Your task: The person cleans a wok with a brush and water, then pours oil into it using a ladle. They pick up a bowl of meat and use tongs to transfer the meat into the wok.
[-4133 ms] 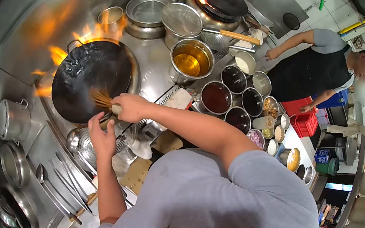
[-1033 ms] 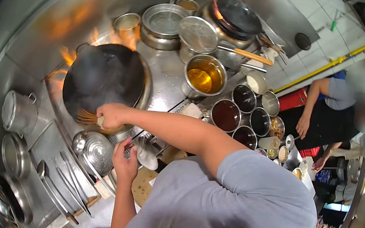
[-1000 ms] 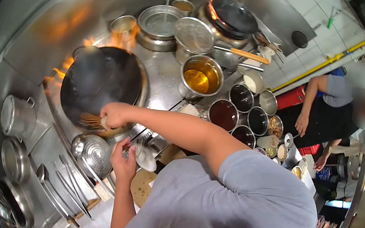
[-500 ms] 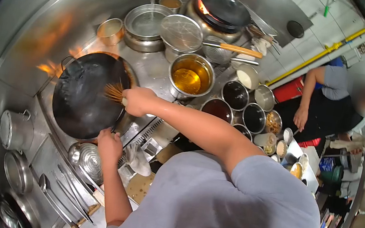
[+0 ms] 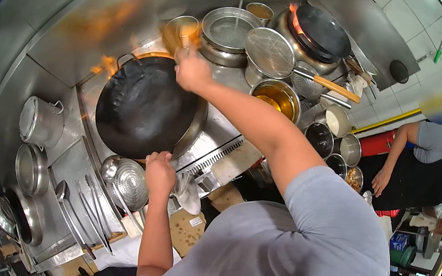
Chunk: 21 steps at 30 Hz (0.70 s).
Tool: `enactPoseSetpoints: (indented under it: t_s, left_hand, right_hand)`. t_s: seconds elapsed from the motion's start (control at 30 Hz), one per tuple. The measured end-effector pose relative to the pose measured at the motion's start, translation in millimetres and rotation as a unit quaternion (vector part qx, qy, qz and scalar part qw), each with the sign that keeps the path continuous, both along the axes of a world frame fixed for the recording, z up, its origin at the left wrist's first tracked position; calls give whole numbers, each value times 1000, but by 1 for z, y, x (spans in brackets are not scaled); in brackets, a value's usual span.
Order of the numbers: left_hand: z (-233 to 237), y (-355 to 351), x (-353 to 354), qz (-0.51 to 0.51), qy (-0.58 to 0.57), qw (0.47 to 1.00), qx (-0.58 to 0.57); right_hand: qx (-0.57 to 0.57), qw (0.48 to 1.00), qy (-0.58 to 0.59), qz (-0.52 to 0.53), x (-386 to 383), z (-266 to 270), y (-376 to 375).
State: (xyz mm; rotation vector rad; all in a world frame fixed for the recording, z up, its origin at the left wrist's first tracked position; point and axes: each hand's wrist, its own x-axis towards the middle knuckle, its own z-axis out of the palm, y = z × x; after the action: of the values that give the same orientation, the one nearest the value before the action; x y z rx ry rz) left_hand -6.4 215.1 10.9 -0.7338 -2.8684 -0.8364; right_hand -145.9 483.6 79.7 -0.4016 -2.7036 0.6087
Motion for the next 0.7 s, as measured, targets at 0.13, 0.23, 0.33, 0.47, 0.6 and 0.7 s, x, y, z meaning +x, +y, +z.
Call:
enactPoseSetpoints:
  t_s: [0.13,0.23,0.33,0.47,0.6,0.7]
  left_hand:
    - [-3,2,0,18,-5,1000,-1]
    - [-9,5,-3,16,-3,1000,23]
    - [-10,7,-3,30,-11,999,18]
    - [-22,6,-6,40,2,999,27]
    - [-16,6,-7,16,6,1000,24]
    - [-14,8,-6,35,-8,999,25]
  right_hand:
    - [-22,988,135,-66,-43,-24,-13]
    - [59,984,-150,72,-38,-64,-42]
    - [-84,917,-206,332,-2,-67,-98]
    - [-250,854,-126,439,21,-53,-139]
    - [-220,868,-358,264,-26,-43,-49]
    - [36,991,-125,41,-45,-33,-13]
